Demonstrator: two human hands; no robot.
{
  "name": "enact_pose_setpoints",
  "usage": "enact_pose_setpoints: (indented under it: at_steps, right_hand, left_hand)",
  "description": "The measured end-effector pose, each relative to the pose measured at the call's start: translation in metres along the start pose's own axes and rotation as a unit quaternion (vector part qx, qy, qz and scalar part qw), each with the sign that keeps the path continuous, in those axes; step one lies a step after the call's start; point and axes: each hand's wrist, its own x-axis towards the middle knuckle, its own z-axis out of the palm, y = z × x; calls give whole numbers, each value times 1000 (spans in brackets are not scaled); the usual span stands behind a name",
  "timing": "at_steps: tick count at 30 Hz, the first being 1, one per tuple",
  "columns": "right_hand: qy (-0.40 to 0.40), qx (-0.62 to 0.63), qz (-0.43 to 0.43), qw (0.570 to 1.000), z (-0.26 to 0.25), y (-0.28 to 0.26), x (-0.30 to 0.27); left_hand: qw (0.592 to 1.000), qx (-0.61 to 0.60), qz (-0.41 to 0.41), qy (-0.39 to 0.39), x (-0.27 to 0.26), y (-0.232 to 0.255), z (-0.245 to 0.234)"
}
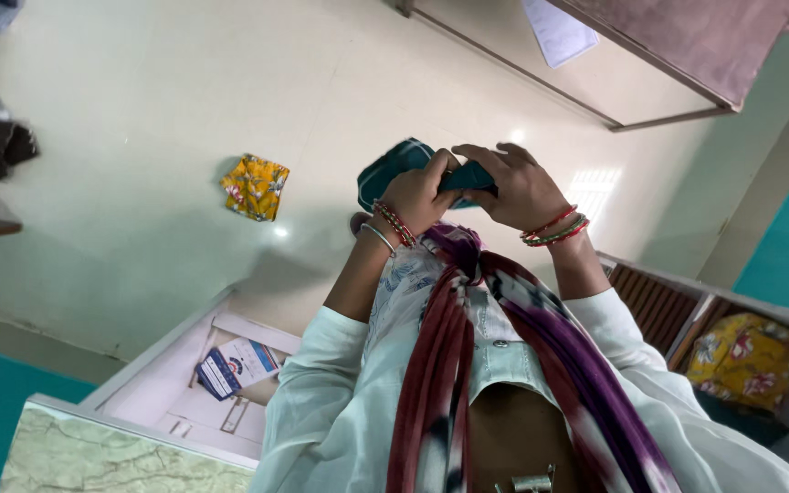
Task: The person folds a yellow floral cloth, a green cloth, and a brown quilted cloth by hand and places each one onto a shelf inside a cupboard.
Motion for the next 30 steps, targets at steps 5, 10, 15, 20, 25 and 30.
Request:
enact_pose_setpoints:
  at_steps: [5, 10, 15, 20, 25, 30]
  right_hand:
    - [39, 60, 143, 987, -19, 16, -57]
    - [185, 110, 175, 961, -78, 54, -116]
    - [316, 96, 179, 927, -126, 82, -192]
    - [455, 1, 192, 870, -160, 96, -250]
    - [417, -189, 126, 880, -152, 107, -267]
    - [258, -201, 98, 940, -121, 98, -271]
  left_hand:
    - [996, -56, -17, -72, 10, 14, 20]
    - [991, -40, -47, -120, 22, 23, 34]
    - [986, -137, -43, -85, 43, 20, 92]
    - [952, -301, -24, -58, 91, 35, 171]
    - [741, -588, -201, -256, 140, 105, 251]
    - [649, -686, -171, -282, 187, 129, 313]
